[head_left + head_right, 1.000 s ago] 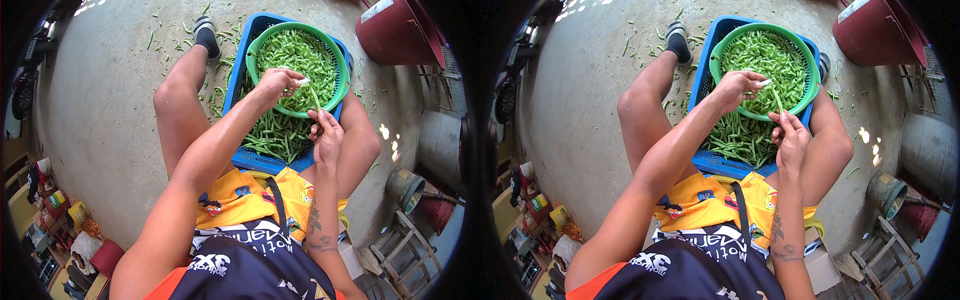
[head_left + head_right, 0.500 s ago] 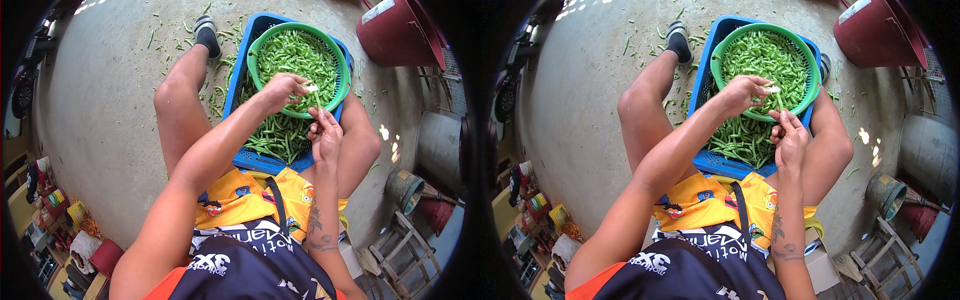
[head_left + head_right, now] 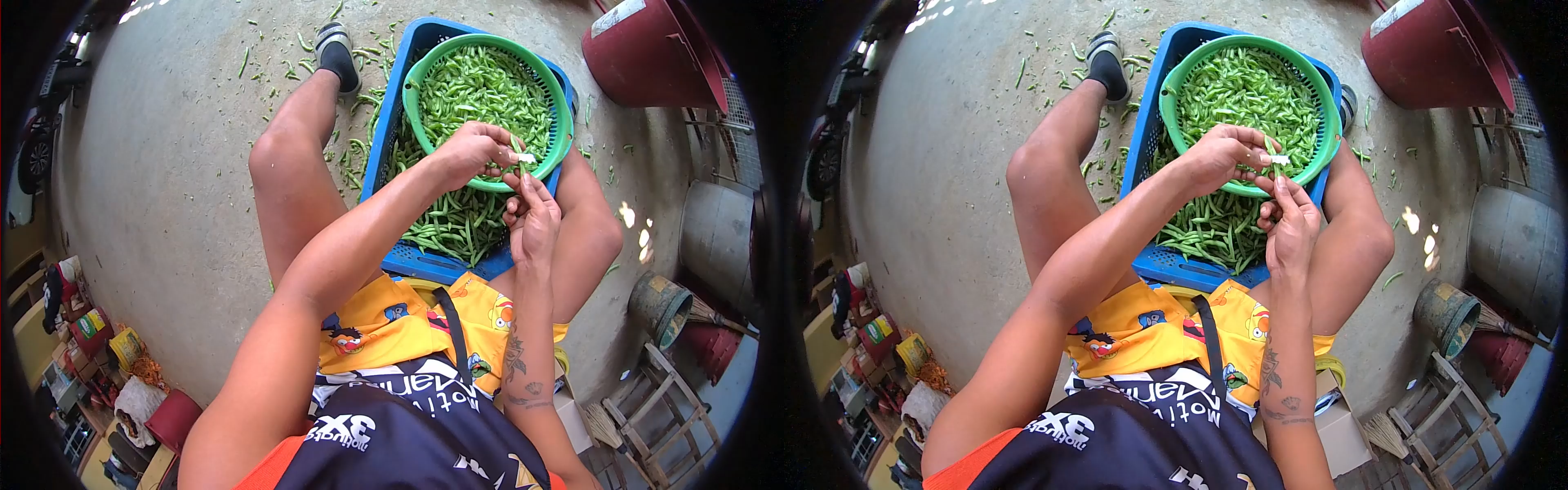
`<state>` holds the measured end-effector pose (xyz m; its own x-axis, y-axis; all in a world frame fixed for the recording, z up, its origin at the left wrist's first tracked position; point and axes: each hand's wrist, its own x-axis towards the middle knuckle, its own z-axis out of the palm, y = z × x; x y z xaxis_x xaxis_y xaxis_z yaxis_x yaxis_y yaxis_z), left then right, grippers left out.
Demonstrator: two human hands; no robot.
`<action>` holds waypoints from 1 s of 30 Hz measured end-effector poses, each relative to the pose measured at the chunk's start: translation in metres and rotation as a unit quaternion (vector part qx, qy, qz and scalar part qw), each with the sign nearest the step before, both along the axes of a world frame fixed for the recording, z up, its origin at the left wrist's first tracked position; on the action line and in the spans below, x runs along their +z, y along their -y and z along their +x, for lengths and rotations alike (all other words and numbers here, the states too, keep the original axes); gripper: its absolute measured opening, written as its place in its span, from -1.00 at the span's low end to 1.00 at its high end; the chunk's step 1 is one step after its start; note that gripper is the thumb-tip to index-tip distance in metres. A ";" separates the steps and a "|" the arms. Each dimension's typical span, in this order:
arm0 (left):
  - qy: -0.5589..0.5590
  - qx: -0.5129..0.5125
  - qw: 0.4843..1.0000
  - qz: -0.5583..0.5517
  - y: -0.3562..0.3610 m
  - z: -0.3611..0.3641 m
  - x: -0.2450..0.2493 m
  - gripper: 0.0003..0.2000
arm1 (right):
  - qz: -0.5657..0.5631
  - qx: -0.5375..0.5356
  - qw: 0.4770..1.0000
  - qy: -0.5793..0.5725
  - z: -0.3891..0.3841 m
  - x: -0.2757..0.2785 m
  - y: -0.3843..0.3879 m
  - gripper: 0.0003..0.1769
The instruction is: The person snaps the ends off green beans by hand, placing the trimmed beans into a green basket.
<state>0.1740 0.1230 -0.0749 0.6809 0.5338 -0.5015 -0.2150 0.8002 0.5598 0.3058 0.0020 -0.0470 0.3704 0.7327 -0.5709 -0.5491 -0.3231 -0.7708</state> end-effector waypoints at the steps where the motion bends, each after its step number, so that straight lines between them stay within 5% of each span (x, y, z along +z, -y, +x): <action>1: -0.017 -0.017 0.999 0.034 -0.001 0.000 -0.003 -0.81 | -0.009 -0.002 1.000 0.008 0.000 0.000 0.000 -0.82; 9: -0.054 -0.123 0.979 0.152 -0.005 -0.005 -0.008 -0.85 | 0.000 0.007 0.999 0.047 0.000 -0.001 0.001 -0.81; 14: -0.033 -0.044 0.993 0.106 -0.007 -0.005 -0.014 -0.86 | -0.001 0.012 0.999 0.038 0.000 0.001 0.001 -0.82; 20: 0.046 -0.066 0.997 0.007 -0.008 -0.008 -0.012 -0.75 | 0.000 0.015 0.999 0.041 0.001 0.000 0.001 -0.84; 30: -0.014 0.050 0.999 0.005 -0.026 -0.020 -0.022 -0.76 | 0.004 0.039 0.998 0.055 -0.001 0.004 0.004 -0.84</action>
